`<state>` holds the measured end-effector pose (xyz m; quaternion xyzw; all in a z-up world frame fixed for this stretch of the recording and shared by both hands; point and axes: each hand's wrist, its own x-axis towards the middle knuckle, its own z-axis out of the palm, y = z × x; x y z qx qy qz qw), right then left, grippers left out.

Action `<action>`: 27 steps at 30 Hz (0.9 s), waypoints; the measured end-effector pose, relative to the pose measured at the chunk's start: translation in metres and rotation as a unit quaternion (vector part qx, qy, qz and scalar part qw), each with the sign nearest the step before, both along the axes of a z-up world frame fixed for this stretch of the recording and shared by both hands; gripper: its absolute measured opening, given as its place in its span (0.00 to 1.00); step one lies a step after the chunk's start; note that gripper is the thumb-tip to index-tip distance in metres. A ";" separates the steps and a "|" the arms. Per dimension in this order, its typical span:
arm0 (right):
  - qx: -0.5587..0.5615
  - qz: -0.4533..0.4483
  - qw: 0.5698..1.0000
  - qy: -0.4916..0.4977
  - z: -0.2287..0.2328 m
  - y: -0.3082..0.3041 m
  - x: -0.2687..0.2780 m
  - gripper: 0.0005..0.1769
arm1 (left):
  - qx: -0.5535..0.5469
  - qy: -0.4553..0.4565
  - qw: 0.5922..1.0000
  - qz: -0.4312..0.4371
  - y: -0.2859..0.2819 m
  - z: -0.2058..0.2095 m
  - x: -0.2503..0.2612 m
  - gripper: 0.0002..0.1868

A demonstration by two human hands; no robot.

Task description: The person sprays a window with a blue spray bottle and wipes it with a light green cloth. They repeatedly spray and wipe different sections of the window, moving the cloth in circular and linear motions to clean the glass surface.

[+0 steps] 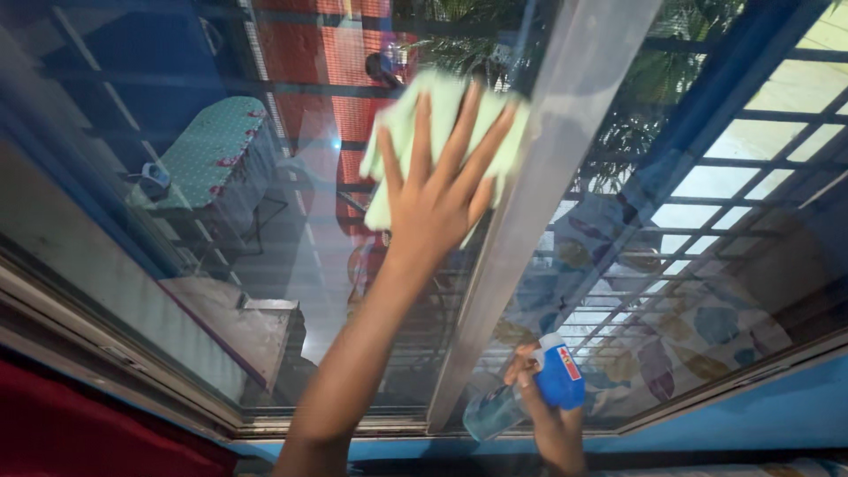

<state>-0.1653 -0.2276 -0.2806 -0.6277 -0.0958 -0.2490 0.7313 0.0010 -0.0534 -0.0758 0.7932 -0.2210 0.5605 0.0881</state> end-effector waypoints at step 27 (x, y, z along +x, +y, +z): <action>0.015 0.058 0.998 -0.002 0.011 0.191 0.048 0.16 | -0.138 0.044 0.973 0.182 0.264 0.081 0.012 0.34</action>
